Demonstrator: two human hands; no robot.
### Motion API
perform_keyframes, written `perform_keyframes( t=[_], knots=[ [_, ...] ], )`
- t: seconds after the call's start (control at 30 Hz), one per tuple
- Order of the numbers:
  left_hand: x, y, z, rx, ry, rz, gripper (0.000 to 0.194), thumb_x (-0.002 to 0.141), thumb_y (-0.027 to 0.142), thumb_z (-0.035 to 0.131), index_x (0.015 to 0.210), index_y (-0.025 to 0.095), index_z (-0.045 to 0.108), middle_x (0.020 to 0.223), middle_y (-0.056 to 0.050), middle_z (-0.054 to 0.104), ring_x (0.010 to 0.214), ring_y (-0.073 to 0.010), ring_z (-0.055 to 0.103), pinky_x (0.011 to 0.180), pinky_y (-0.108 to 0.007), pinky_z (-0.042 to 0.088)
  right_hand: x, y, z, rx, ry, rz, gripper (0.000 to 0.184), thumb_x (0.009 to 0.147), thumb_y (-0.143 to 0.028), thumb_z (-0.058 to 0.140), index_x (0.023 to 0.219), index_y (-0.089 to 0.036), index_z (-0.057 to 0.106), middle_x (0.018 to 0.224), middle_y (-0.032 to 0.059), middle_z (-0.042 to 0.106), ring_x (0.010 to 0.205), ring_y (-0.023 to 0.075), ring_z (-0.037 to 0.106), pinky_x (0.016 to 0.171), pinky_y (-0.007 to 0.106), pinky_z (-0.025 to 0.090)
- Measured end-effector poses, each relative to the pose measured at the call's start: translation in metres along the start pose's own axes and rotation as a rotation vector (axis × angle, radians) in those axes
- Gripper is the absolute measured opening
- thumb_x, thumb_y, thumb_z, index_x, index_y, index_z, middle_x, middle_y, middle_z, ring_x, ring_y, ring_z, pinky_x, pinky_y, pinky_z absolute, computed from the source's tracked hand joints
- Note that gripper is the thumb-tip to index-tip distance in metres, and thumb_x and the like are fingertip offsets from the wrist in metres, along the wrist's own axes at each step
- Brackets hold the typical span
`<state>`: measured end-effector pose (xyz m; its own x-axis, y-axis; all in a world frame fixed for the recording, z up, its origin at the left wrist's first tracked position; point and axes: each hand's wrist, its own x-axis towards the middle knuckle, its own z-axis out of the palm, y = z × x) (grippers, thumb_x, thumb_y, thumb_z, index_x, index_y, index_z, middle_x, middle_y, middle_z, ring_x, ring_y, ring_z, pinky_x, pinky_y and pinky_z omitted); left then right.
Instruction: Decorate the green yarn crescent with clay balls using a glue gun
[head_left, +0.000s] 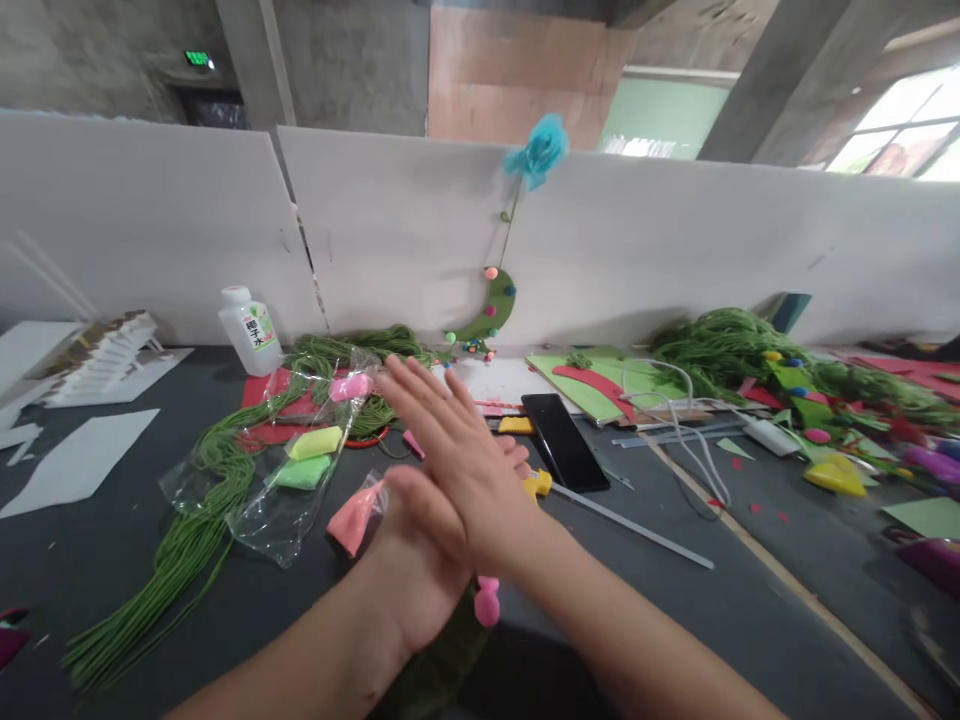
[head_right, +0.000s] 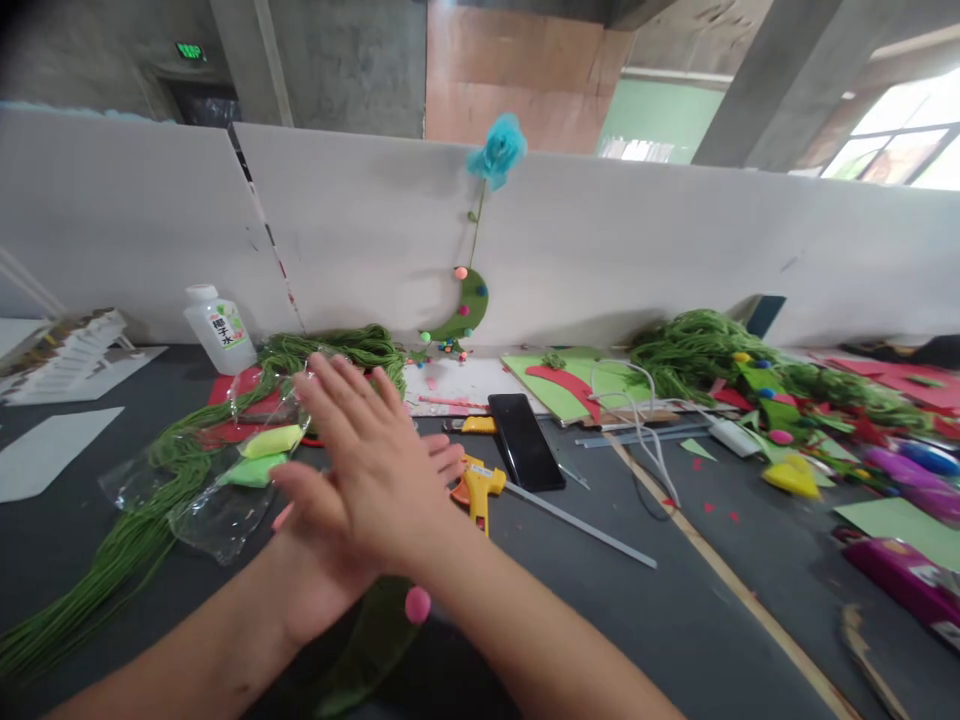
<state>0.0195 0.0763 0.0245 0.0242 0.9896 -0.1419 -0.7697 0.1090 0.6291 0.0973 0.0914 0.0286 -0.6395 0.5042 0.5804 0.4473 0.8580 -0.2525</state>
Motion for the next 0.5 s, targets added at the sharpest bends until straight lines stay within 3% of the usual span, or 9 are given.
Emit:
perform_keyframes(
  t=[0.07,0.13,0.2,0.27,0.33,0.43,0.5],
  knots=[
    [-0.006,0.011,0.001,-0.028,-0.010,-0.081,0.037,0.092,0.021,0.035,0.117,0.014,0.061,0.118,-0.010,0.066,0.128,-0.0201,0.046,0.103,-0.036,0.039,-0.003,0.005,0.002,-0.036,0.002,0.025,0.067,0.097,-0.050,0.014,0.142,-0.004,0.032,0.153,0.0138,0.029,0.143,0.0186,0.015,0.118,0.041,0.006],
    [-0.011,0.018,-0.002,-0.059,0.027,-0.027,0.043,0.093,0.026,0.028,0.112,0.010,0.063,0.116,-0.010,0.066,0.130,-0.0164,0.043,0.102,-0.031,0.039,-0.005,-0.001,0.005,-0.014,-0.026,-0.047,0.068,0.097,-0.049,0.014,0.141,0.000,0.032,0.153,0.0160,0.026,0.144,0.0195,0.011,0.118,0.039,0.007],
    [-0.017,0.014,-0.007,-0.119,0.071,0.168,0.048,0.094,0.025,0.020,0.114,0.018,0.063,0.121,-0.002,0.064,0.135,-0.0087,0.033,0.104,-0.025,0.036,-0.005,-0.011,0.007,0.034,-0.082,-0.150,0.070,0.097,-0.051,0.014,0.141,-0.001,0.032,0.154,0.0140,0.024,0.144,0.0188,0.007,0.118,0.038,0.006],
    [-0.021,0.002,-0.011,-0.145,0.078,0.253,0.047,0.094,0.020,0.021,0.118,0.031,0.059,0.126,0.008,0.061,0.138,-0.0056,0.027,0.105,-0.024,0.034,-0.005,-0.013,0.005,0.054,-0.105,-0.170,0.068,0.097,-0.053,0.014,0.142,-0.006,0.032,0.155,0.0093,0.025,0.144,0.0156,0.007,0.118,0.036,0.007],
    [-0.022,-0.006,-0.010,-0.111,0.050,0.153,0.042,0.093,0.016,0.030,0.123,0.032,0.055,0.130,0.007,0.058,0.137,-0.0134,0.032,0.105,-0.032,0.038,-0.004,-0.005,0.003,0.029,-0.060,-0.076,0.064,0.097,-0.051,0.017,0.143,-0.008,0.030,0.154,0.0081,0.025,0.144,0.0139,0.011,0.118,0.036,0.008],
    [-0.015,0.003,-0.005,-0.032,0.021,-0.150,0.038,0.093,0.018,0.040,0.129,0.022,0.051,0.134,-0.004,0.057,0.133,-0.0210,0.040,0.102,-0.036,0.041,-0.007,0.010,0.002,-0.031,0.000,0.067,0.059,0.098,-0.045,0.026,0.143,-0.008,0.029,0.154,0.0122,0.025,0.144,0.0177,0.013,0.118,0.042,0.011],
    [-0.009,0.015,-0.004,-0.045,0.018,-0.150,0.041,0.095,0.025,0.037,0.133,0.017,0.047,0.137,-0.008,0.054,0.134,-0.0206,0.039,0.104,-0.034,0.039,-0.010,0.008,0.006,-0.021,-0.020,0.033,0.063,0.096,-0.047,0.031,0.143,-0.005,0.028,0.154,0.0148,0.023,0.144,0.0197,0.011,0.118,0.043,0.011]
  ],
)
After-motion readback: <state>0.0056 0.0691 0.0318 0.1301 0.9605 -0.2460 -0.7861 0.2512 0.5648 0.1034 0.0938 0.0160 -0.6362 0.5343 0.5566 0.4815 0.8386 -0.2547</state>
